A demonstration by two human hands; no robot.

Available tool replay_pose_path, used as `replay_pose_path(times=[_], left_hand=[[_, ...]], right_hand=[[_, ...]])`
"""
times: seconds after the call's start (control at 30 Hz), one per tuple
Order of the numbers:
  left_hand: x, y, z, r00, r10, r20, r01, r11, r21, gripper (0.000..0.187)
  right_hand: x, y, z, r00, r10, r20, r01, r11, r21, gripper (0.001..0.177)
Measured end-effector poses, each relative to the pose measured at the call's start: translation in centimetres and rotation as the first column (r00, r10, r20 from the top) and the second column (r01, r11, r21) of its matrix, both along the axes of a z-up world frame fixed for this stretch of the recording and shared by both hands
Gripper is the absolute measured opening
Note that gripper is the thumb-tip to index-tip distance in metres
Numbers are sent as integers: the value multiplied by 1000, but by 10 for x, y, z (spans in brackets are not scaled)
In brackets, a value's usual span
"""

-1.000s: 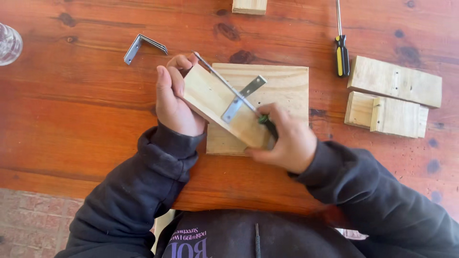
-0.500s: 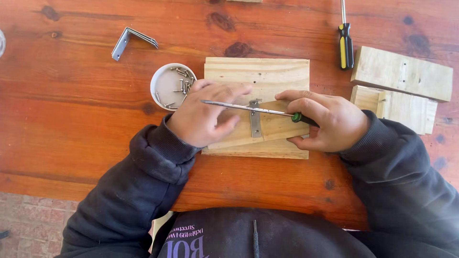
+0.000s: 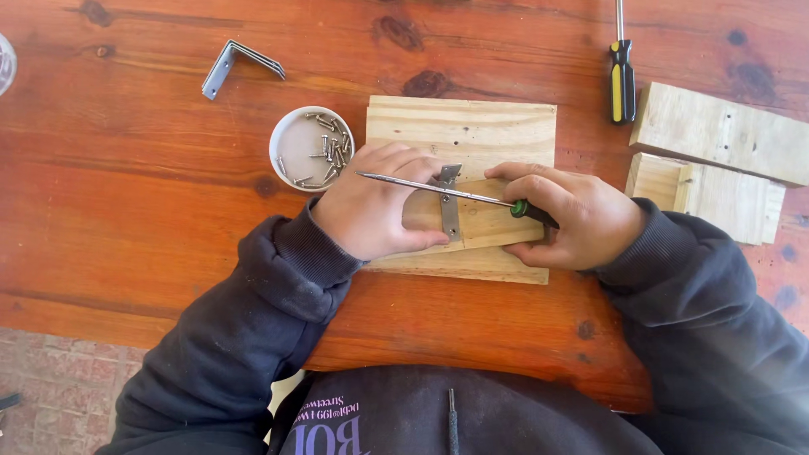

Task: The person assembles a wooden structure by attaching metal brackets to wooden boards using a screwdriver and screws. They position the brackets, insert screws, and tighten them to secure the pieces together.

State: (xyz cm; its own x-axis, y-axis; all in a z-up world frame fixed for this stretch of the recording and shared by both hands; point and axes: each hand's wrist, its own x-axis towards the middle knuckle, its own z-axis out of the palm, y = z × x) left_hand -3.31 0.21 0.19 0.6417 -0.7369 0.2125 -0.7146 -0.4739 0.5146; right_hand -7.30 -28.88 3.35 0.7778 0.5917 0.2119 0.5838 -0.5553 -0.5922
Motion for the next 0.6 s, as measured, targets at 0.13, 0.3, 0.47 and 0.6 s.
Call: replay_pose_path(times=[0.13,0.3,0.47,0.6], left_hand=[[-3,-2,0,999,46,-18,-46,999,21,75],[-7,-4,3,999,35,27,-36,999,26,81],[-19,-14,9,985,125,122,-134,988,74,83],[-20,-15,8,982,140,130,-147,988,52,78]], right_hand=[[2,-1,-2,1000,27,-5,-27,1000,4,53],[1,0,-2,999,29,-28,-29,1000,6,54],[2,-1,-4,998,44,-43,-45,999,-18,51],[3,1,-1,998,54,-26,-54,998,-23,49]])
